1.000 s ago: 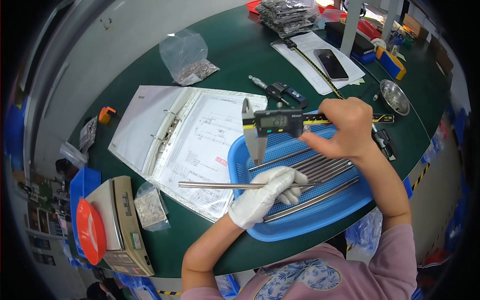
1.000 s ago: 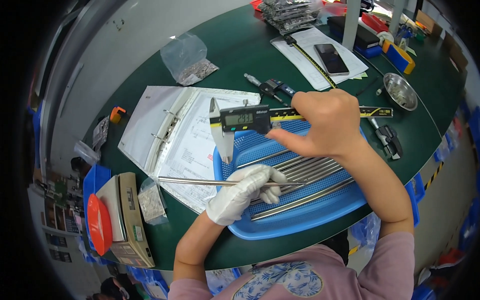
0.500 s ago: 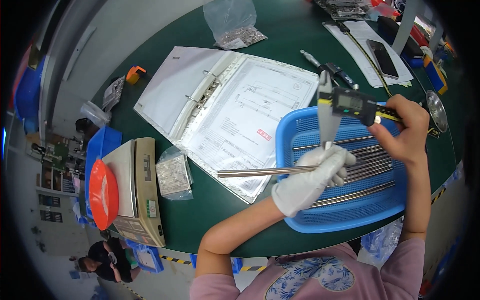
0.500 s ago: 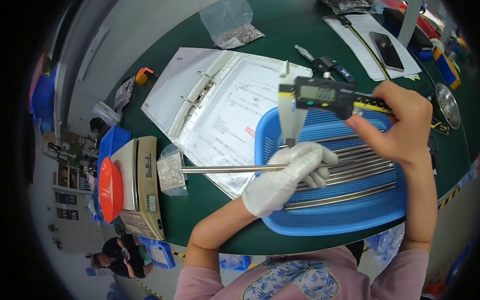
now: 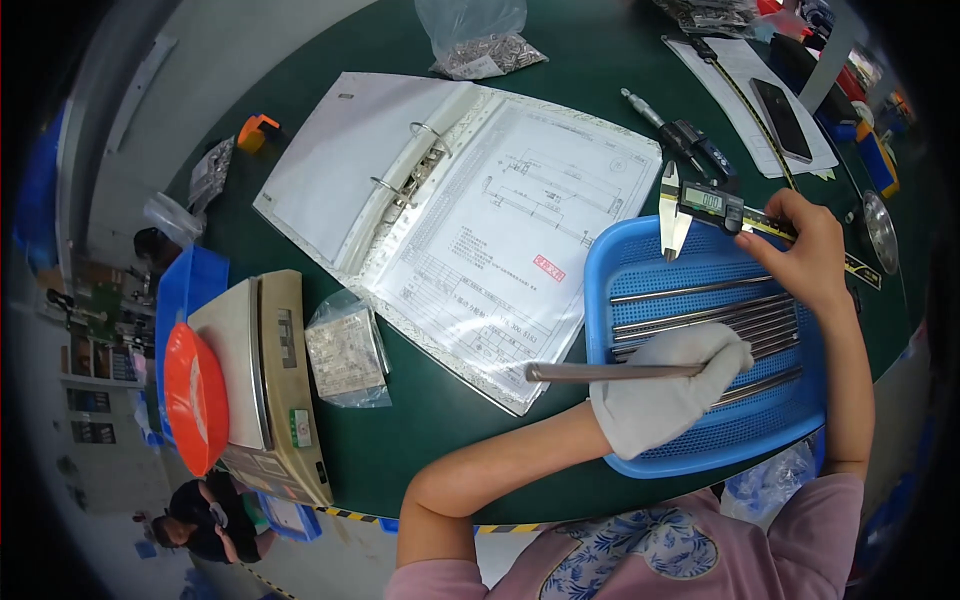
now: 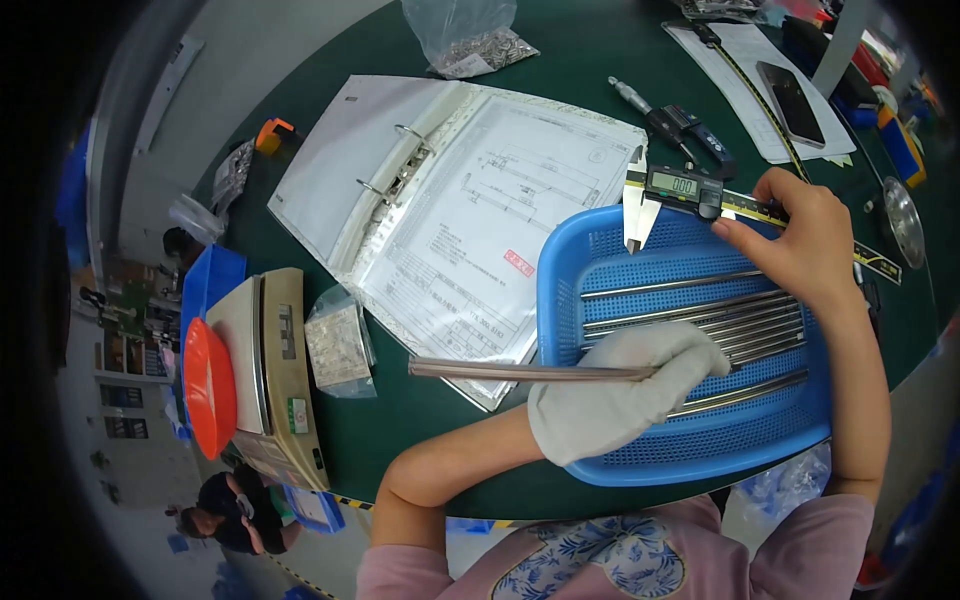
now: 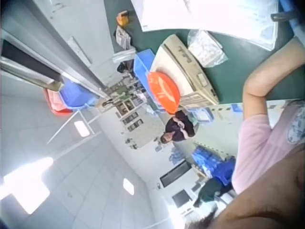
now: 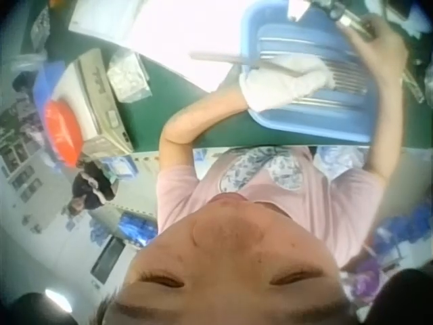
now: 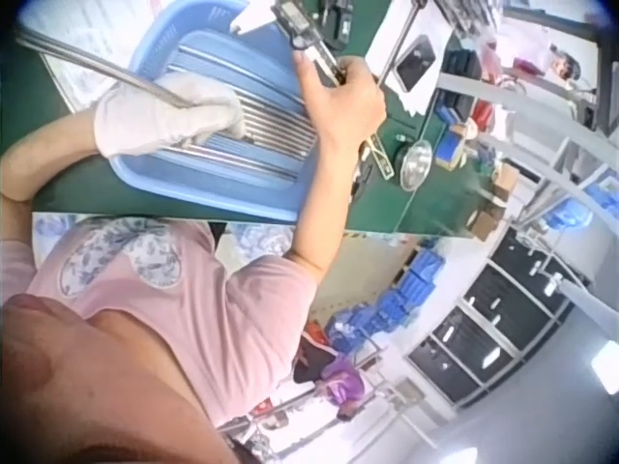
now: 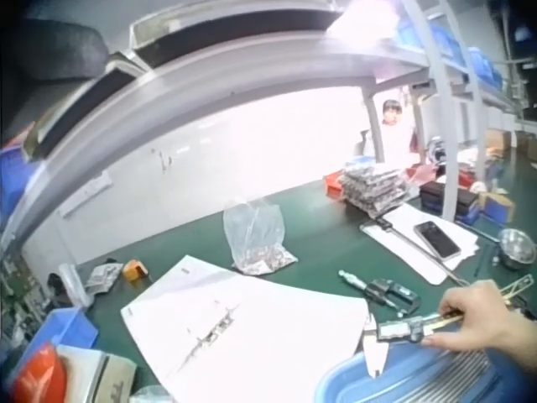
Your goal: Measuring and inspecting metal rods using a digital caliper at a factory workbench.
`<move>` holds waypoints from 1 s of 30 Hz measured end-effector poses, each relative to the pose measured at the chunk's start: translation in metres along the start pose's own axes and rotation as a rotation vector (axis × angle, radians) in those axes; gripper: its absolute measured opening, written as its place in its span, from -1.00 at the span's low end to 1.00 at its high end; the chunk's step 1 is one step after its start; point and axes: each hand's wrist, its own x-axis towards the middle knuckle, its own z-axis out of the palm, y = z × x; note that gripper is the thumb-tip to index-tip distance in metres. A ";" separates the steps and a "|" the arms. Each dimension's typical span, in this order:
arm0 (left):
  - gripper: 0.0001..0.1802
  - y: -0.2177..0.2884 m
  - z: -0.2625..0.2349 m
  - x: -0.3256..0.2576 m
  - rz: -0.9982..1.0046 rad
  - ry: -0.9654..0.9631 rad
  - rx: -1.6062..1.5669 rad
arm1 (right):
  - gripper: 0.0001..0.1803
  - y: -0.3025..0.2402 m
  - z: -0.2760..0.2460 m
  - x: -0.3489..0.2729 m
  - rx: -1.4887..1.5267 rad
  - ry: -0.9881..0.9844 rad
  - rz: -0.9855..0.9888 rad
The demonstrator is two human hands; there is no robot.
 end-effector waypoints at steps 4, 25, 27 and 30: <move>-0.68 -0.001 -0.001 0.000 0.080 -0.020 0.269 | -0.51 0.000 0.002 0.003 0.011 -0.076 0.009; -0.70 0.004 -0.001 0.001 0.078 -0.019 0.282 | -0.52 0.001 -0.001 0.006 0.066 -0.187 0.057; -0.69 0.006 0.000 0.000 0.002 -0.032 0.172 | -0.51 0.001 -0.002 0.005 0.065 -0.188 0.063; -0.68 0.000 0.001 0.001 0.044 -0.021 0.127 | -0.51 0.001 -0.002 0.005 0.060 -0.163 0.045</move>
